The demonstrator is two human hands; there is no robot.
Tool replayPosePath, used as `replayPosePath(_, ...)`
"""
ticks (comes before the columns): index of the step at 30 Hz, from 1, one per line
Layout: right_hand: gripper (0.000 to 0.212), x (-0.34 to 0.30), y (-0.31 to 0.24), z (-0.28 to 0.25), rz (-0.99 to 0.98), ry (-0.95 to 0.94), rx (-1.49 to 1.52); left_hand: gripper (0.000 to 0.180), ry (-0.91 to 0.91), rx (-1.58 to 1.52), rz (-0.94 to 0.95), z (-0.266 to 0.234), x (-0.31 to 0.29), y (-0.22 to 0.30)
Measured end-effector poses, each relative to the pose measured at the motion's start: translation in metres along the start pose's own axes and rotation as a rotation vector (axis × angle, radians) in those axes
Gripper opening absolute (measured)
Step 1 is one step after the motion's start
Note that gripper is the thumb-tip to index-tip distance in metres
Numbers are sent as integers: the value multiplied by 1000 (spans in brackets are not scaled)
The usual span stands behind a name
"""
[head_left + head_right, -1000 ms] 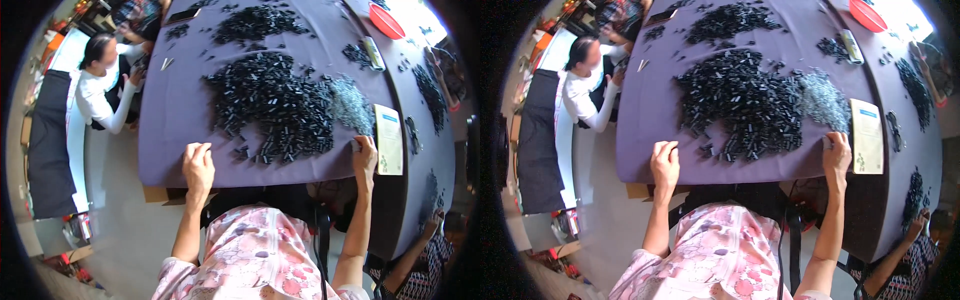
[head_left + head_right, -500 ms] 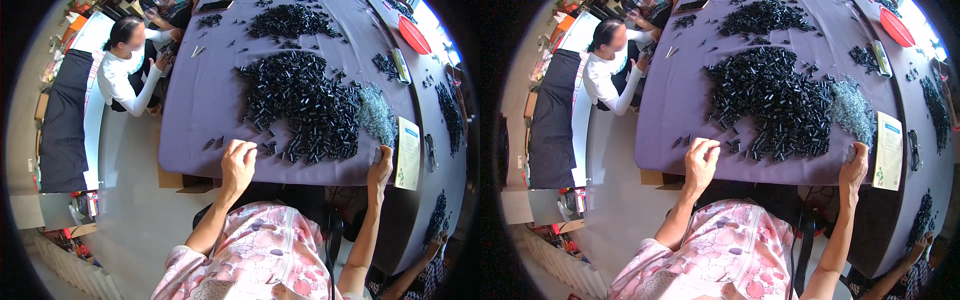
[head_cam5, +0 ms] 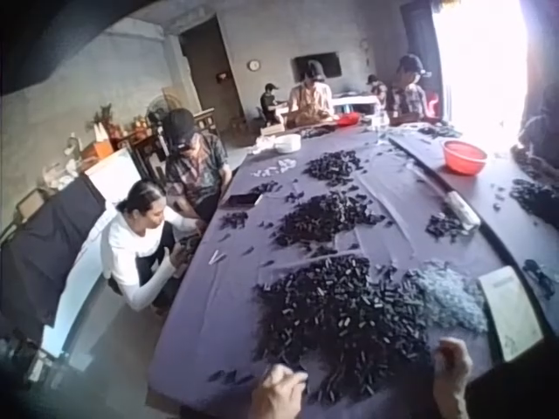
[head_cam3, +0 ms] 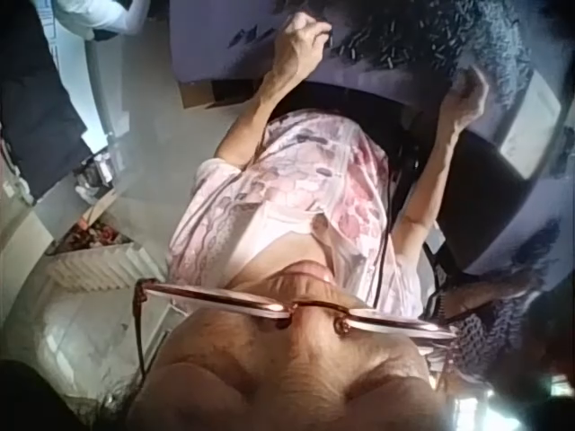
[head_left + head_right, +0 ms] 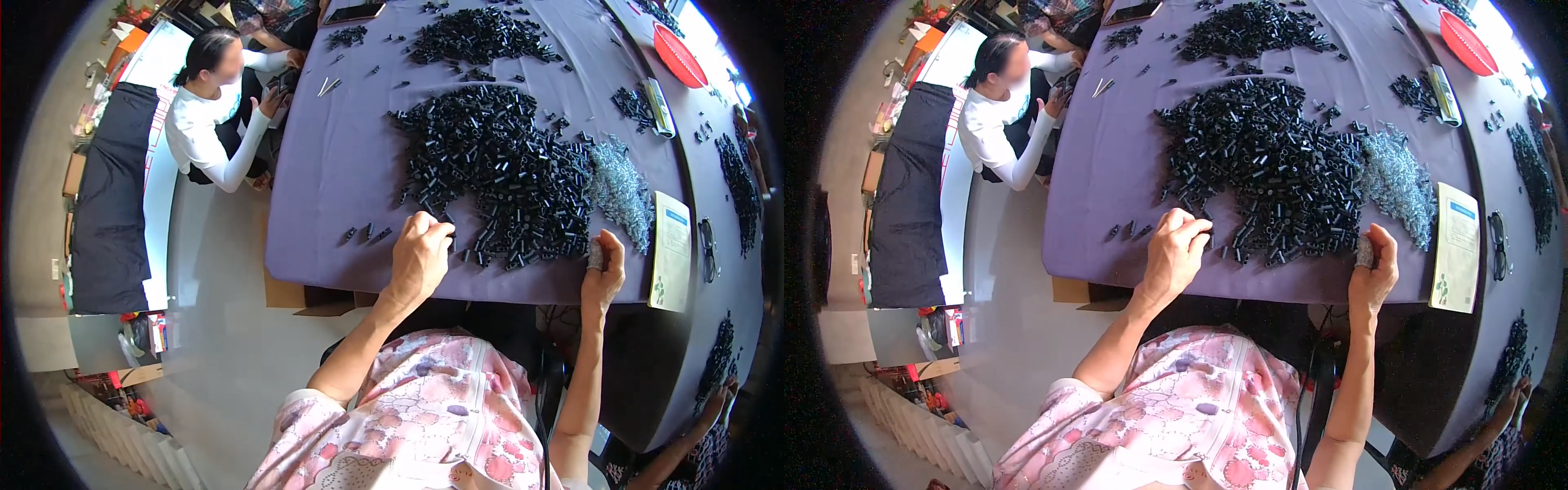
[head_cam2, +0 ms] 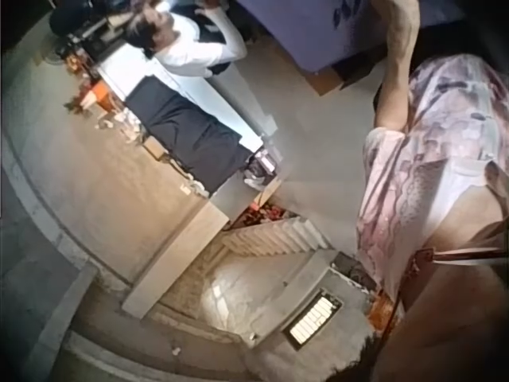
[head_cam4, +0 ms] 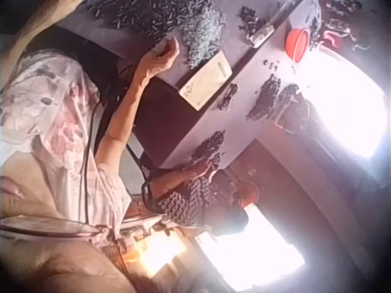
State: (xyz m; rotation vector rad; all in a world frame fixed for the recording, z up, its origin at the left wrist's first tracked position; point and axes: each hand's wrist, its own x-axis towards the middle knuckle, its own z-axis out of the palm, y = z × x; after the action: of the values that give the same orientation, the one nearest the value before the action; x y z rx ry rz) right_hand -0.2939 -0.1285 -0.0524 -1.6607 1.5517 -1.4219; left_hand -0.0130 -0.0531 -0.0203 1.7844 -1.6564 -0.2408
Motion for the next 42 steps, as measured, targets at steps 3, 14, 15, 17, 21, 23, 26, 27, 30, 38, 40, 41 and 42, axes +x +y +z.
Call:
replayPosePath(3, 43, 0, 0, 1, -80, -70, -56, 9, -26, 76, 15, 5, 2, -3)
replayPosePath(14, 41, -5, -10, 3, -109, -50, 21, 15, -25, -451, -255, -12, -2, 10)
replayPosePath(15, 41, -9, -16, 8, -57, -51, 110, 16, -2, -542, -252, -7, -8, 3)
replayPosePath(17, 37, -16, -41, 15, -104, -144, 144, 16, 7, -749, -367, -9, -9, 15)
replayPosePath(21, 29, -35, -97, 38, -166, -383, 225, 21, -48, -1092, -511, -6, -18, 16)
replayPosePath(23, 29, -46, -116, 48, -134, -470, 246, 18, -53, -1261, -644, -7, -18, 21)
replayPosePath(26, 40, -55, -121, 59, -112, -545, 275, 16, -69, -1323, -695, -5, -21, 22)
replayPosePath(27, 44, -56, -120, 61, -113, -563, 269, 16, -70, -1325, -695, -4, -22, 22)
replayPosePath(30, 44, -57, -121, 64, -83, -584, 258, 15, -43, -1335, -688, -2, -25, 22)
replayPosePath(38, 42, -56, -119, 66, -151, -559, 207, 9, -35, -1314, -684, -2, -27, 21)
replayPosePath(40, 38, -53, -118, 66, -258, -574, 120, 9, -58, -1372, -713, -5, -26, 20)
replayPosePath(41, 35, -52, -117, 66, -291, -555, 87, 9, -102, -1426, -754, -7, -26, 18)
replayPosePath(42, 35, -50, -117, 65, -290, -551, 82, 9, -149, -1480, -796, -9, -26, 16)
